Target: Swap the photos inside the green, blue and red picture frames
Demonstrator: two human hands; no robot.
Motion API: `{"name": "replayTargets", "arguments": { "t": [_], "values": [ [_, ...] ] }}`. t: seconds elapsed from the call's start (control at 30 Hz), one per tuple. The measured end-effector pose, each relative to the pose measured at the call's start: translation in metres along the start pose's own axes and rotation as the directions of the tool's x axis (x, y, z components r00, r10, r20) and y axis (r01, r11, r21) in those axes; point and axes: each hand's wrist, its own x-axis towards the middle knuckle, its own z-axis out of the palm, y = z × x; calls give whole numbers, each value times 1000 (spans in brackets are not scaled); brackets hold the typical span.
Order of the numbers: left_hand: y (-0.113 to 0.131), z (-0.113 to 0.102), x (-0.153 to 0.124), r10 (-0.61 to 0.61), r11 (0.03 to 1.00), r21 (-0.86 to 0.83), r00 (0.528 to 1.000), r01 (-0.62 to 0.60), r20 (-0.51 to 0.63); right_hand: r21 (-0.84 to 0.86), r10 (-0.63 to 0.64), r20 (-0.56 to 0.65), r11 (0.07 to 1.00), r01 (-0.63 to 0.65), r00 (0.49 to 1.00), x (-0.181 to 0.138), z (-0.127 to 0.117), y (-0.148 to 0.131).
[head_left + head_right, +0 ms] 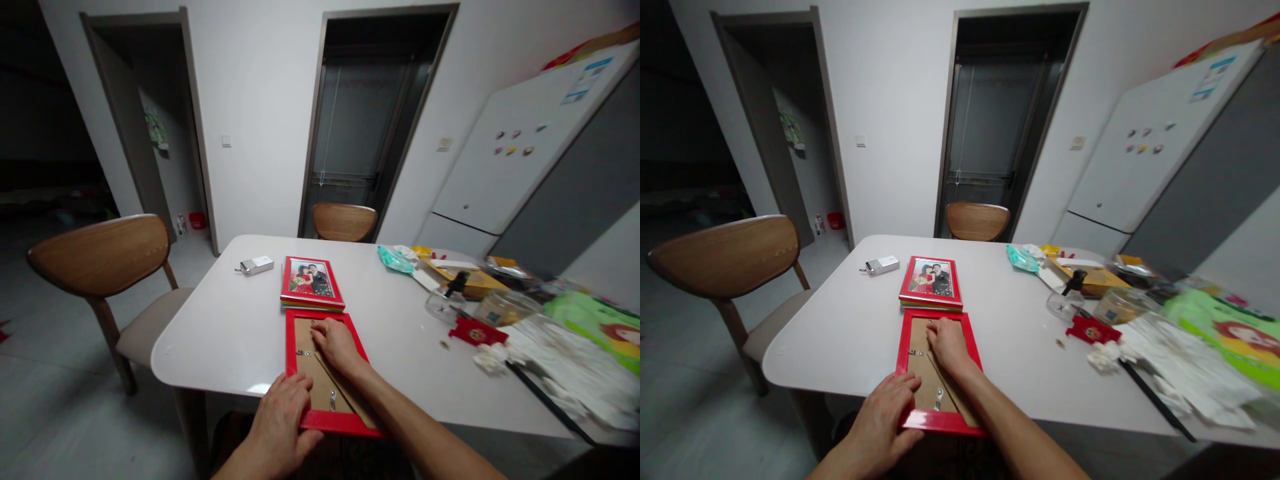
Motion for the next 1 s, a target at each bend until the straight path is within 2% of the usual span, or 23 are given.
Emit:
{"name": "replayTargets", "arguments": {
  "t": [0.3,0.47,0.67,0.83,0.93,1.0],
  "values": [
    [4,0,2,-9,998,55,1000,9,8,-70,190,-79,978,-195,979,31,16,18],
    [6,-2,2,-13,994,107,1000,10,26,-20,212,-112,976,-216,971,36,17,20],
    [20,-7,7,7,974,227,997,-23,72,149,155,-121,979,-137,980,20,-4,20],
    [26,11,23,77,938,329,989,-114,123,269,150,-178,958,-99,973,-14,-33,32],
    [22,18,29,116,934,325,986,-150,120,505,261,-221,855,-119,940,-41,-50,48],
    [20,15,28,177,940,286,982,-189,66,706,401,-208,693,-147,892,-60,-59,57]
  ]
}}
